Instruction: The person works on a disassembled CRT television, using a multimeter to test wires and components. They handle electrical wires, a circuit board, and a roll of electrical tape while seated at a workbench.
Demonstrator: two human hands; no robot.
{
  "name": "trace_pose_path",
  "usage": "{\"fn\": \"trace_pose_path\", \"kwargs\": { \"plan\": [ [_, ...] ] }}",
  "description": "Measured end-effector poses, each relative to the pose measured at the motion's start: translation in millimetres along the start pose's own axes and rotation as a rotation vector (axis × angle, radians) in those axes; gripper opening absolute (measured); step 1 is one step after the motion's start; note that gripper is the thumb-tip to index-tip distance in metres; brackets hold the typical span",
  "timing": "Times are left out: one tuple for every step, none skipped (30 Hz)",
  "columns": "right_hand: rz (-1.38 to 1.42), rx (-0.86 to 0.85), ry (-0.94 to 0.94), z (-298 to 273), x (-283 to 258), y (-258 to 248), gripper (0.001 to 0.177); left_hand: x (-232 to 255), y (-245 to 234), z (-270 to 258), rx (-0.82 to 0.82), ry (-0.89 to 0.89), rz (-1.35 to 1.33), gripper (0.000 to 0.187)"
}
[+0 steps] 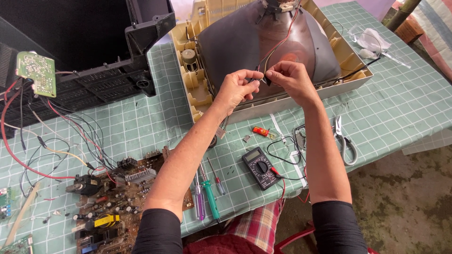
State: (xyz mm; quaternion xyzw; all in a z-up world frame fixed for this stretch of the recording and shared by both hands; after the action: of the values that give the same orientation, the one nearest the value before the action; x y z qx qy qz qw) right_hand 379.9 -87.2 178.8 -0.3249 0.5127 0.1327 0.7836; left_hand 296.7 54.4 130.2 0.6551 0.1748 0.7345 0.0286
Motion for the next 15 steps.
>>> {"fn": "trace_pose_path", "kwargs": {
  "plan": [
    [-0.019, -0.007, -0.005, 0.4, -2.7, 1.0, 0.015, 0.8, -0.3, 0.3, 0.009, -0.001, -0.003, 0.026],
    [-0.018, -0.008, -0.005, 1.1, -2.1, 0.7, 0.015, 0.8, -0.8, 0.3, 0.010, -0.001, -0.003, 0.026],
    [-0.052, -0.015, -0.009, 1.8, -1.8, 1.1, 0.015, 1.2, -1.6, 0.2, 0.014, 0.003, -0.003, 0.025],
    [-0.087, -0.022, -0.013, 2.7, -1.7, 1.4, 0.015, 1.8, -2.4, 0.2, 0.018, 0.008, -0.002, 0.024],
    [-0.087, -0.022, -0.013, 2.7, -3.1, 2.3, 0.015, 0.0, -2.9, 0.9, 0.018, 0.008, -0.002, 0.024],
    [-0.095, -0.024, -0.016, 2.7, -4.7, 3.1, 0.015, -1.3, -3.2, 1.7, 0.019, 0.012, -0.008, 0.024],
    [-0.104, -0.026, -0.019, 2.7, -6.3, 3.9, 0.014, -2.6, -3.5, 2.5, 0.020, 0.017, -0.013, 0.023],
    [-0.104, -0.025, -0.019, 2.8, -6.0, 3.8, 0.014, -2.7, -3.7, 2.7, 0.019, 0.017, -0.013, 0.023],
    [-0.105, -0.031, -0.018, 2.9, -5.5, 4.3, 0.014, -2.2, -4.1, 2.8, 0.020, 0.023, -0.015, 0.024],
    [-0.107, -0.037, -0.017, 3.3, -5.3, 5.0, 0.014, -1.4, -4.8, 3.0, 0.022, 0.030, -0.017, 0.024],
    [-0.107, -0.037, -0.017, 3.2, 1.3, 4.5, 0.014, 4.6, -3.1, -1.2, 0.021, 0.030, -0.017, 0.024],
    [-0.108, -0.037, -0.019, 3.5, 7.5, 4.3, 0.014, 11.9, -2.9, -5.6, 0.034, 0.044, -0.023, 0.030],
    [-0.109, -0.036, -0.022, 3.7, 13.7, 4.1, 0.014, 19.3, -2.9, -10.0, 0.047, 0.058, -0.029, 0.037],
    [-0.110, -0.038, -0.023, 3.5, 15.2, 4.5, 0.014, 17.8, -5.1, -8.6, 0.048, 0.060, -0.030, 0.037],
    [-0.100, -0.029, -0.022, 3.4, 17.0, 3.9, 0.016, 13.6, -6.3, -6.9, 0.039, 0.033, -0.047, 0.049]
  ]
}}
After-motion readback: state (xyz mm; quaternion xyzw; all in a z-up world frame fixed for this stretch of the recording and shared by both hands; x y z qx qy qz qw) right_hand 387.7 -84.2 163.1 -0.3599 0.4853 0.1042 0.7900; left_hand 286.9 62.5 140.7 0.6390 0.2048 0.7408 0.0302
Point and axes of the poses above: each hand's wrist, its own z-axis towards the middle knuckle, its own y-axis out of the palm, x = y × z, the point moved 9 cm from there along z, towards the middle knuckle, and after that the axes turned 6 degrees about -z, right-handed, at the moved point
